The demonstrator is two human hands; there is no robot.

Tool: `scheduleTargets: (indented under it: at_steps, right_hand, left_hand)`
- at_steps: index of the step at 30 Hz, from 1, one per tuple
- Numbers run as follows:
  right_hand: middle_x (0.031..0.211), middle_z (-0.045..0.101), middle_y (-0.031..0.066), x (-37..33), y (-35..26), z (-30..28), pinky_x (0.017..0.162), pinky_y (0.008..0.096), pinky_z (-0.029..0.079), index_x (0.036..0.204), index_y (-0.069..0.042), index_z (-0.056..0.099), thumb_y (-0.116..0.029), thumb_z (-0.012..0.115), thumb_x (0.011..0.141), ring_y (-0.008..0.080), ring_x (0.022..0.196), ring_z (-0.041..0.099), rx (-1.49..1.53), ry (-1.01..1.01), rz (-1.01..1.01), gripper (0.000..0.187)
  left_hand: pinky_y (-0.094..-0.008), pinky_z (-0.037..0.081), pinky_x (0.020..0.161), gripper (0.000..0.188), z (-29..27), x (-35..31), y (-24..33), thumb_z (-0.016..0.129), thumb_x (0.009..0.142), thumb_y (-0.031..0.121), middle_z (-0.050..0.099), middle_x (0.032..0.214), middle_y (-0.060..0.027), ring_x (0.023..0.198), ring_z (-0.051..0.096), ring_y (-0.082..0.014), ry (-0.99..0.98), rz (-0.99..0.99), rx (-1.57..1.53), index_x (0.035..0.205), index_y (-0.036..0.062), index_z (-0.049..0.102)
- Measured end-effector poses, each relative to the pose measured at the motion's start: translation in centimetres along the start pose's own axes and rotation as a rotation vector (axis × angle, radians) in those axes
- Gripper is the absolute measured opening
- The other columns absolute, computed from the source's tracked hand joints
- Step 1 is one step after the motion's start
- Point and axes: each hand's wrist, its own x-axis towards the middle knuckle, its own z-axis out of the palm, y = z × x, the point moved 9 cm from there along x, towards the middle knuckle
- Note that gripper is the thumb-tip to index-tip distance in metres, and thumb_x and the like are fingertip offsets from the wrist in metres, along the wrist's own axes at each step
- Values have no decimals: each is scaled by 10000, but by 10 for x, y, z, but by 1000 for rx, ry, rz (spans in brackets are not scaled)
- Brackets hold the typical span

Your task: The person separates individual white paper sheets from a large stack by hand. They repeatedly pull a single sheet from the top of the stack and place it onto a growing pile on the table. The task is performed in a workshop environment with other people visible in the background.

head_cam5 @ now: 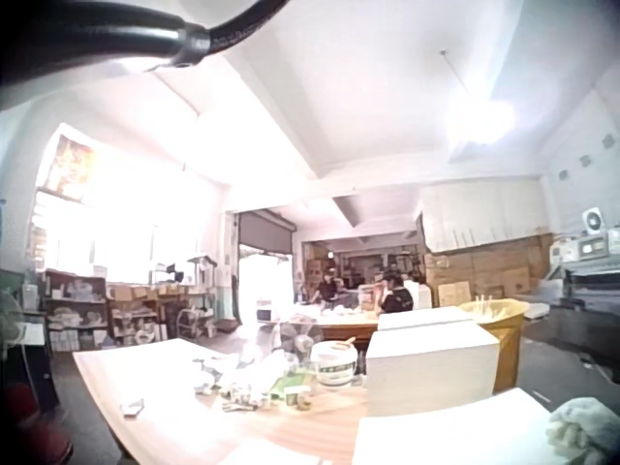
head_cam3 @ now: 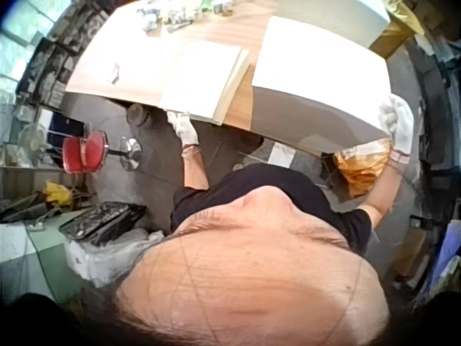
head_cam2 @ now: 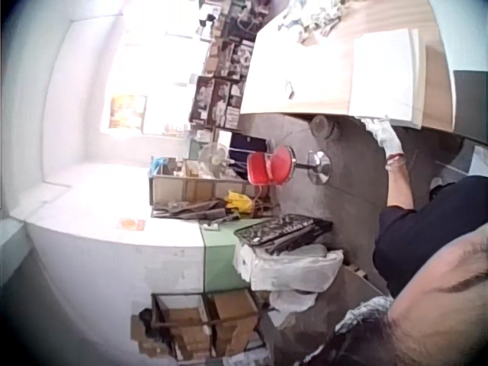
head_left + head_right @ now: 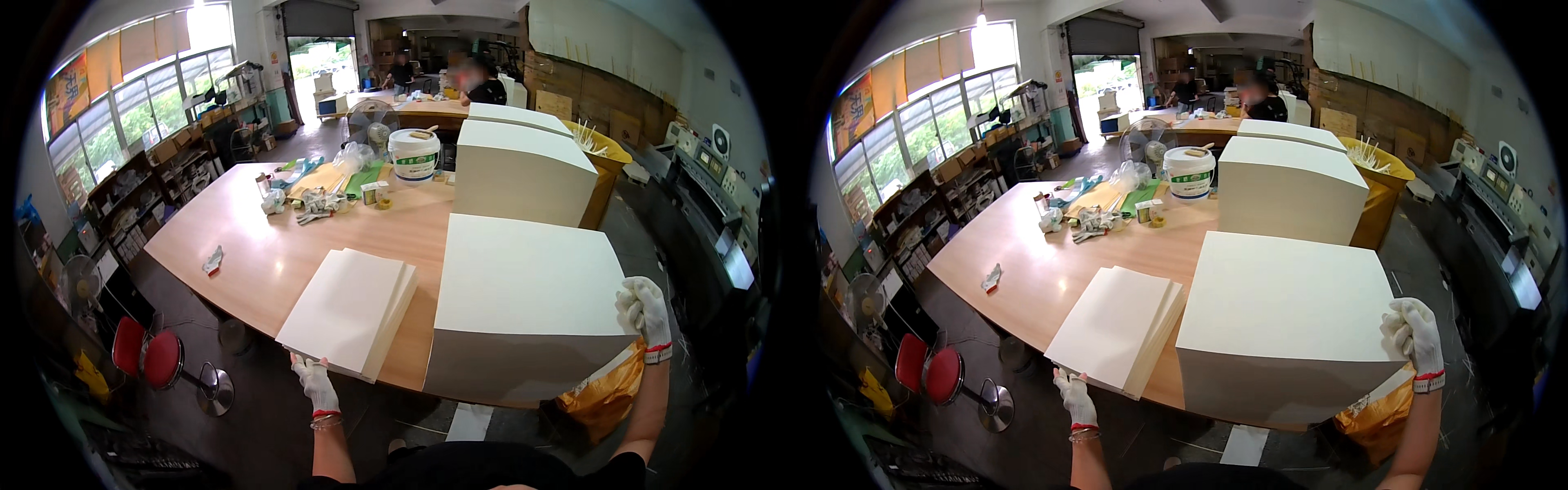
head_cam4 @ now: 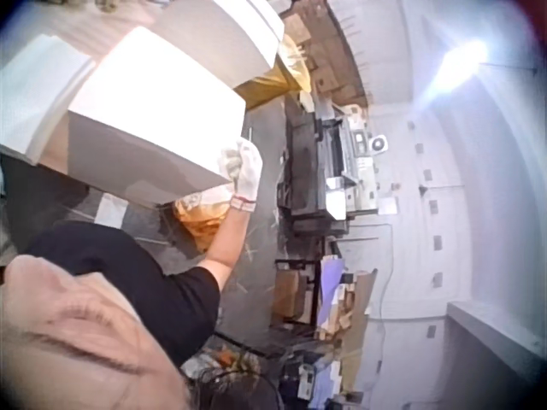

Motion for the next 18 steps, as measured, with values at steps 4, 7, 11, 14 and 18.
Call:
scheduleTargets:
  at_steps: [4,7,11,14,18]
  right_hand:
    - [805,697,122,0,0,1,347,166,336,1053,-3,652,-226,520,1031,47,425,496,25,-27,-24,260]
    - [810,708,129,-1,-2,5,347,171,348,1053,7,649,-218,514,1033,53,427,515,43,-28,-31,264]
    - [812,710,128,-2,-4,9,351,173,356,1064,14,645,-208,514,1032,55,432,529,53,-22,-29,259]
    - [795,695,105,-4,-7,9,345,164,357,1055,9,652,-219,511,1042,48,430,534,40,-45,-69,268]
    - [800,703,92,-4,-7,11,355,166,372,1057,11,653,-231,514,1040,52,439,551,73,-82,-89,279]
  left_hand:
    - [-400,452,1082,725,18,-2,23,499,962,-16,148,1642,-169,1427,356,-315,-67,-65,-84,1584,97,144]
    - [-402,434,1097,727,26,-3,31,512,966,12,145,1646,-161,1447,339,-338,-64,-71,-95,1586,108,145]
    - [-405,415,1108,730,40,-12,50,536,969,52,136,1650,-168,1461,324,-368,-154,1,-51,1587,113,152]
    - [-415,388,1127,732,56,-25,72,553,964,62,152,1647,-169,1460,328,-368,-225,27,-48,1583,101,163]
    - [-410,393,1112,704,86,-33,108,558,951,37,209,1629,-158,1405,400,-332,-356,176,-22,1565,75,216]
